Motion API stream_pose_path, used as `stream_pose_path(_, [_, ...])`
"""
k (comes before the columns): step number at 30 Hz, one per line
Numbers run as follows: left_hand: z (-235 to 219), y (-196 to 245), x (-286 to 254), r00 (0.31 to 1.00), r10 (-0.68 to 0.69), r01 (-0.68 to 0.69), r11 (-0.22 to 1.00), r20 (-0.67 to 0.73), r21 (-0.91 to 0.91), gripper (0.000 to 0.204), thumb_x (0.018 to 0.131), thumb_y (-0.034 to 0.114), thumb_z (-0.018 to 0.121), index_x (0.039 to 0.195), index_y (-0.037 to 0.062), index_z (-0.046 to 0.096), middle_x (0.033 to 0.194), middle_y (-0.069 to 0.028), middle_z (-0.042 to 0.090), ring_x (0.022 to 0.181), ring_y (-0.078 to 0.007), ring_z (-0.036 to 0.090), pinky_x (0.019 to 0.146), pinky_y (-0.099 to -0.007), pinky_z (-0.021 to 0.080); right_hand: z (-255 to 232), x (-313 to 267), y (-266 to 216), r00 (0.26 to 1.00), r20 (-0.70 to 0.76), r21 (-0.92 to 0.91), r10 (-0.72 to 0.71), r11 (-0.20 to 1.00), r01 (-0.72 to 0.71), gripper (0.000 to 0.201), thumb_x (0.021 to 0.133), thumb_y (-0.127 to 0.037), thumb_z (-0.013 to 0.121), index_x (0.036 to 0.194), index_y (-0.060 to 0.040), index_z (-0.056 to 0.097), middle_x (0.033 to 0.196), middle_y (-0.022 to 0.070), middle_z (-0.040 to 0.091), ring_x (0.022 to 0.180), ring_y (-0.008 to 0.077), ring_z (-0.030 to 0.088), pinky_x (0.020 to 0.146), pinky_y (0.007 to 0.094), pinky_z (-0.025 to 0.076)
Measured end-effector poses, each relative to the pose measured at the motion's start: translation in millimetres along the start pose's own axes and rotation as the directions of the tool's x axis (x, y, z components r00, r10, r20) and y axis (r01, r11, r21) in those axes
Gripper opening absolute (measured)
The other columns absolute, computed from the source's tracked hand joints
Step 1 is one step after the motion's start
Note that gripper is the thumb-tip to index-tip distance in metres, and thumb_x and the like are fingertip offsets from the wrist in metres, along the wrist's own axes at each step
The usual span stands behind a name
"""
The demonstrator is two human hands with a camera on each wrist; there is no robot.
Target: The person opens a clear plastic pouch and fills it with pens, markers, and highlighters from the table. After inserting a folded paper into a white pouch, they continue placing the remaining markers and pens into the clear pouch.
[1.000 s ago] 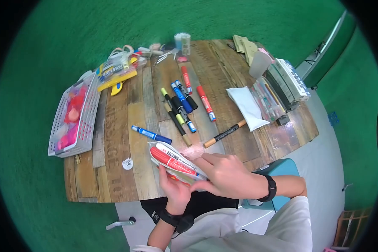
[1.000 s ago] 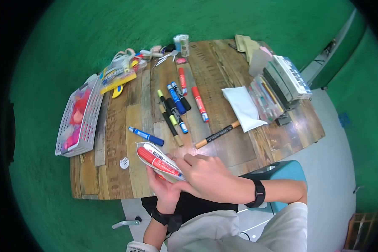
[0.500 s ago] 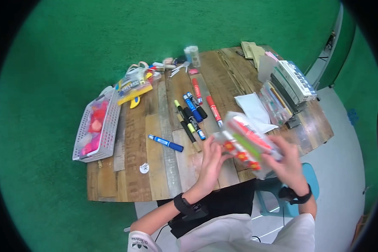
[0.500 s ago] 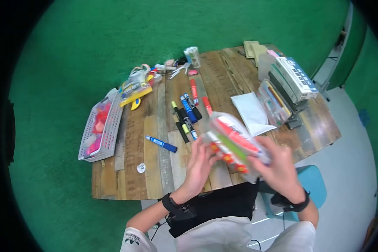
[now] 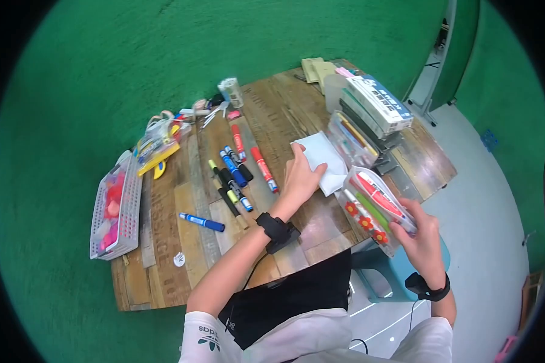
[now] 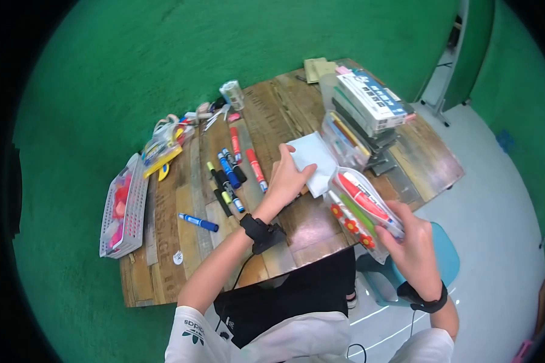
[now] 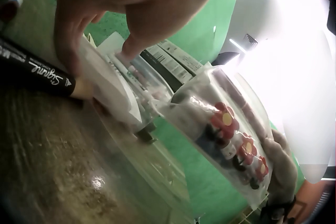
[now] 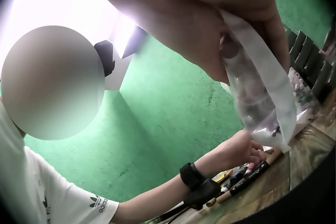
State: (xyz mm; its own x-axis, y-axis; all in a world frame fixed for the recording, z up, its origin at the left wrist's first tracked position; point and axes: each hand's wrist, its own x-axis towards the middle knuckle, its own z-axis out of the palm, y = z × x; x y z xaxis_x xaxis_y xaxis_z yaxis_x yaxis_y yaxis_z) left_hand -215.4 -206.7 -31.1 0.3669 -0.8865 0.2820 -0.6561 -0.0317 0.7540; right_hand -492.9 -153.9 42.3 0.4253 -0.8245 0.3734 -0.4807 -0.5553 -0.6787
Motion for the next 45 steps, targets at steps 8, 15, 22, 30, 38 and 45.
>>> stream_pose_path(8, [-33,-6,23,0.983,-0.030,0.005,0.991,-0.182,-0.134,0.013,0.072,0.004,0.064,0.084,0.0010,0.060,0.067,-0.0145,0.059,0.064,-0.0256,0.060,0.060,-0.0377,0.046,10,11,-6,0.999,-0.050,-0.059,-0.009,0.998,0.006,0.031,0.079,-0.007,0.067,0.108,0.0004,0.058,0.080,0.0216,0.064,0.069,0.0366,0.064,0.062,0.0376,0.049])
stream_pose_path(15, [-142,-5,14,0.978,0.008,-0.080,0.936,-0.208,-0.342,0.013,0.080,0.002,0.058,0.088,-0.0004,0.068,0.062,0.0034,0.050,0.054,-0.0035,0.041,0.050,-0.0229,0.031,51,59,7,0.992,-0.030,-0.095,-0.123,0.988,0.119,0.030,0.080,-0.007,0.064,0.108,-0.0004,0.056,0.080,0.0242,0.062,0.072,0.0406,0.061,0.062,0.0437,0.047])
stream_pose_path(22, [-187,-6,-20,0.973,0.070,-0.112,0.975,-0.218,-0.190,0.016,0.083,0.004,0.056,0.091,-0.0029,0.069,0.069,-0.0035,0.060,0.058,-0.0079,0.050,0.057,-0.0237,0.041,118,116,28,0.927,-0.148,-0.355,-0.343,0.894,0.274,0.031,0.081,-0.012,0.066,0.105,0.0001,0.050,0.075,0.0245,0.061,0.069,0.0432,0.060,0.062,0.0491,0.049])
stream_pose_path(30, [-217,-13,-30,0.984,0.144,-0.169,0.944,-0.106,-0.285,0.025,0.078,-0.002,0.051,0.099,-0.0041,0.067,0.079,-0.0073,0.062,0.070,-0.0102,0.057,0.065,-0.0243,0.045,121,116,3,0.937,-0.105,-0.602,-0.332,0.772,0.205,0.025,0.077,-0.010,0.068,0.093,-0.0003,0.051,0.086,0.0200,0.055,0.082,0.0363,0.057,0.068,0.0450,0.048])
stream_pose_path(38, [-223,-8,-27,0.969,0.235,-0.243,0.961,-0.070,-0.130,0.018,0.079,0.004,0.061,0.093,-0.0029,0.069,0.074,-0.0050,0.065,0.068,-0.0086,0.059,0.063,-0.0253,0.046,111,124,11,0.914,-0.114,-0.602,-0.389,0.759,0.248,0.025,0.075,-0.010,0.069,0.094,-0.0024,0.055,0.088,0.0145,0.048,0.084,0.0316,0.051,0.072,0.0410,0.042])
stream_pose_path(45, [-212,-7,-21,0.872,0.472,-0.431,0.867,-0.132,0.252,0.026,0.079,0.013,0.067,0.063,-0.0059,0.059,0.051,-0.0159,0.049,0.042,-0.0232,0.047,0.046,-0.0331,0.036,113,96,-76,0.900,0.239,0.090,-0.366,0.931,0.354,0.021,0.079,-0.010,0.070,0.095,-0.0011,0.060,0.073,0.0131,0.058,0.061,0.0280,0.058,0.056,0.0372,0.045])
